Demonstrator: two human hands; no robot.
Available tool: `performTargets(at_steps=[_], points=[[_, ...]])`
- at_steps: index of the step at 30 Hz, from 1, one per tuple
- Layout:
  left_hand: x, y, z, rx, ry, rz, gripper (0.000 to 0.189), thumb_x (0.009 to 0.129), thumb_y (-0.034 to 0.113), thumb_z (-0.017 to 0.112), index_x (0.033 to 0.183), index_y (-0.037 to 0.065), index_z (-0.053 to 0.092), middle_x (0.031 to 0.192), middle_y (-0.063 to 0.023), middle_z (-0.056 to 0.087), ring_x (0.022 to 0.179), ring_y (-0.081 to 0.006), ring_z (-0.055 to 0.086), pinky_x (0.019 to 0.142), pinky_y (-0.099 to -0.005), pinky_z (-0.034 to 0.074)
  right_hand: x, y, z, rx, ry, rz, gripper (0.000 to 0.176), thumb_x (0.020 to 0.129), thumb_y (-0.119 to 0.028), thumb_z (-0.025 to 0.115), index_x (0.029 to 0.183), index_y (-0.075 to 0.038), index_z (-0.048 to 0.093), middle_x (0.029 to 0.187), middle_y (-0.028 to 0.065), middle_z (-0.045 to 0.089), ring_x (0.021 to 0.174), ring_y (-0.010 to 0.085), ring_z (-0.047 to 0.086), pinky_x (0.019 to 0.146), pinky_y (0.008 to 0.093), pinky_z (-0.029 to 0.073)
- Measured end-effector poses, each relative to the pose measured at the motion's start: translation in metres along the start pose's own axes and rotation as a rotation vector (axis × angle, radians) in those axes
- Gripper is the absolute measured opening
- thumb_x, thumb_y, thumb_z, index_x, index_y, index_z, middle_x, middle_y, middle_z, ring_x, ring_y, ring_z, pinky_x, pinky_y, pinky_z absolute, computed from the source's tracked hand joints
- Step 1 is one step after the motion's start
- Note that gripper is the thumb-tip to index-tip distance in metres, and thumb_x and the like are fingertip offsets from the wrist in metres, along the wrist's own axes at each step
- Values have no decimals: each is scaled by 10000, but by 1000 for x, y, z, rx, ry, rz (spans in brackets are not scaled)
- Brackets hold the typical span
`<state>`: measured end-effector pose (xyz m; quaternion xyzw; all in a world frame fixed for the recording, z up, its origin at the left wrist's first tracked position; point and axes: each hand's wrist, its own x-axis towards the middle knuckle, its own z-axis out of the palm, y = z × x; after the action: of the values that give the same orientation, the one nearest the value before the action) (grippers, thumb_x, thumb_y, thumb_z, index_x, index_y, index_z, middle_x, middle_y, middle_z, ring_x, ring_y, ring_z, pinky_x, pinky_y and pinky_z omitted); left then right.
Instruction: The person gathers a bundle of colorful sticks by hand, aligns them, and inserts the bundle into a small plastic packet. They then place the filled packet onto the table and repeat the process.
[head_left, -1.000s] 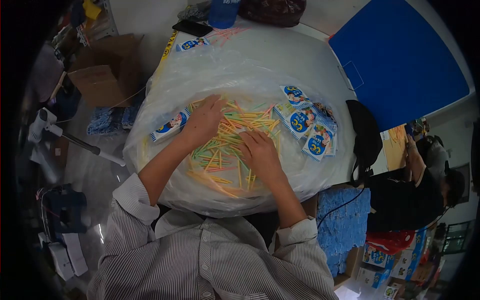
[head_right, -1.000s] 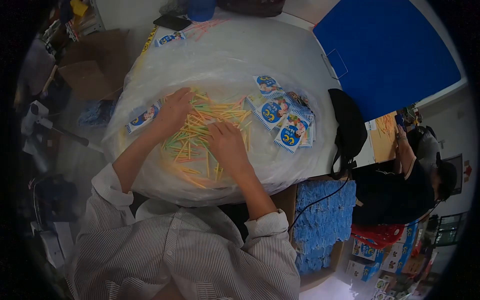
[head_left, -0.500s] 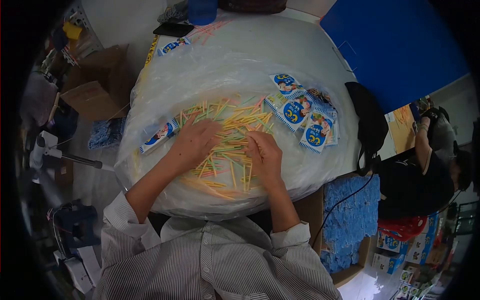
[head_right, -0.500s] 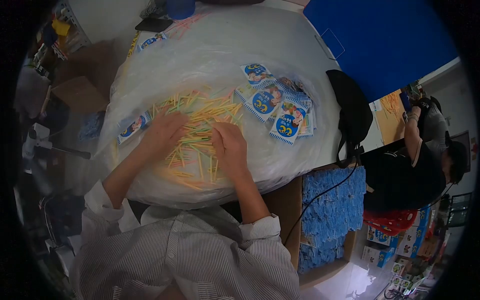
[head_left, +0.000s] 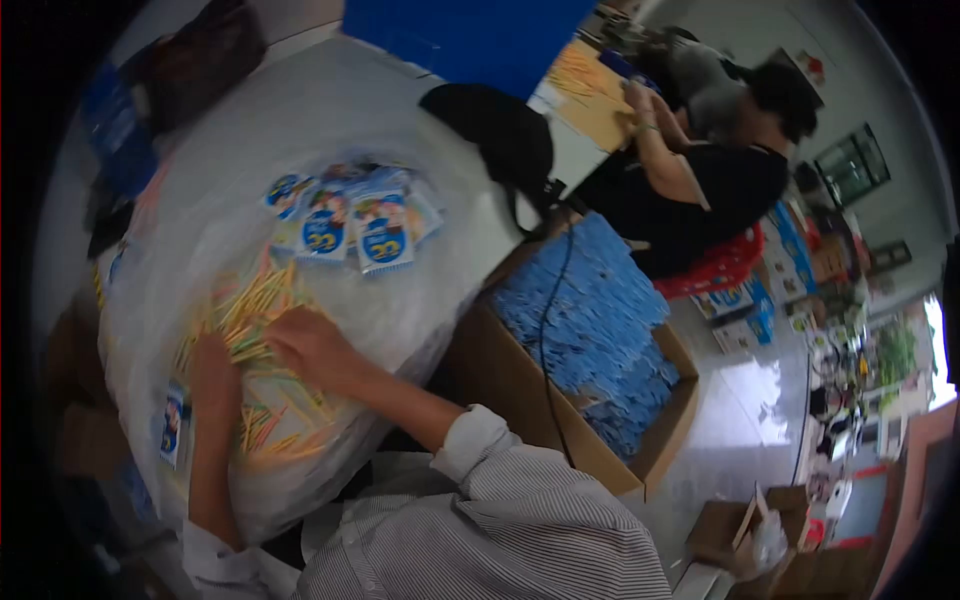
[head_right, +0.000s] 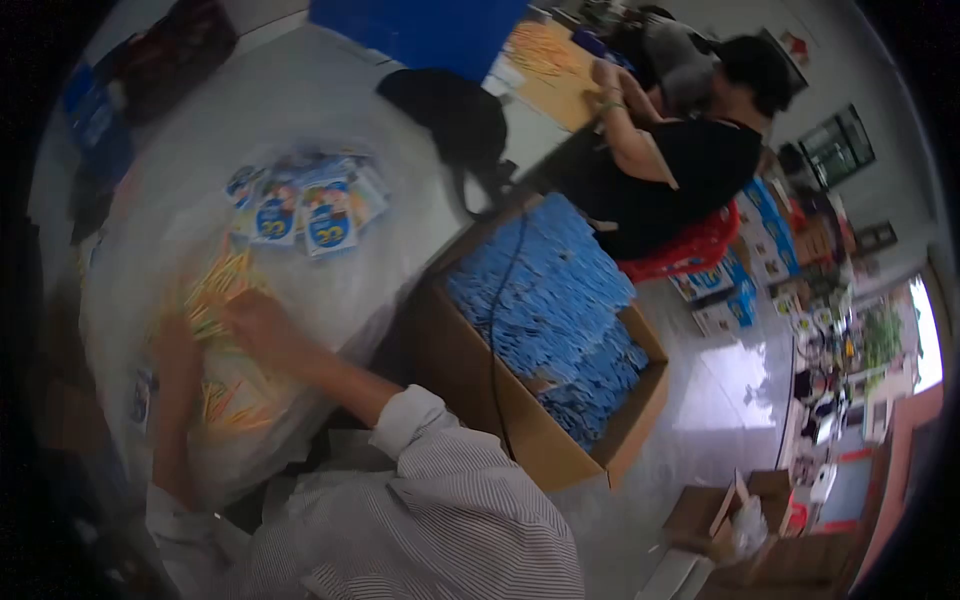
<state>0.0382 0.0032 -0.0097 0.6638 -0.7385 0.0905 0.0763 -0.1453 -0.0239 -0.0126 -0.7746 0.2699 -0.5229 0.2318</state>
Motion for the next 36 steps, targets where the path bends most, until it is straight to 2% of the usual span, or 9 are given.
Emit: performTargets(at_steps=[7,9,13,15,26,29,31,34,36], points=[[2,-14,-39,-158,94,100,231,738,44,397,958,-25,403,918,-240,460,848,-389,445,691,-424,355,-4,0,-2,-15,-57,61,76,696,-77,544,747,-29,514,732,121,509,742,277,506,658,368,406],[11,7,-76,-429,-80,-59,224,743,33,386,962,-14,391,881,-228,485,823,-386,457,670,-415,358,-4,-2,-3,-46,-65,40,76,700,-85,538,748,-32,514,727,119,506,738,278,505,664,367,406],[21,-4,-71,-477,-92,-109,189,753,19,368,935,-14,406,834,-224,507,786,-385,475,651,-390,374,-4,-3,-4,-61,-57,27,82,706,-102,530,761,-43,516,721,114,504,739,274,502,677,361,406],[21,-6,-67,-617,-1,77,181,763,11,367,932,-24,425,824,-208,524,765,-351,502,653,-349,391,-5,-3,-3,-65,-58,30,81,705,-106,529,756,-45,516,720,110,505,742,270,501,677,359,407],[25,-24,-55,-875,-19,41,241,823,32,347,1053,-5,413,750,-83,477,639,-153,456,612,-255,384,-5,1,0,-124,-48,-16,85,698,-113,517,716,-32,499,699,99,503,728,261,498,664,355,409],[19,2,-67,-868,-57,-39,257,818,31,351,1068,-3,404,757,-73,476,621,-140,448,582,-244,376,1,-13,-10,10,-50,96,153,730,-136,507,825,-15,507,784,132,518,779,289,500,698,355,406],[15,16,-73,-849,-47,-67,263,814,29,353,1070,-5,403,749,-68,474,615,-134,444,565,-237,373,12,-35,-19,350,97,263,330,764,-165,494,1041,3,432,979,180,484,920,312,471,790,344,378],[11,19,-65,-991,-174,-72,251,807,41,350,1045,5,423,740,-59,478,612,-117,445,528,-228,370,26,-48,-15,431,32,171,496,780,-190,487,1183,15,283,1131,195,391,1047,310,403,868,325,325],[5,4,-43,-1392,-334,-156,180,820,85,364,964,26,455,684,-40,474,578,-93,447,494,-222,360,33,-53,-10,483,45,228,515,776,-183,488,1192,21,261,1148,196,372,1068,305,383,885,320,308]])
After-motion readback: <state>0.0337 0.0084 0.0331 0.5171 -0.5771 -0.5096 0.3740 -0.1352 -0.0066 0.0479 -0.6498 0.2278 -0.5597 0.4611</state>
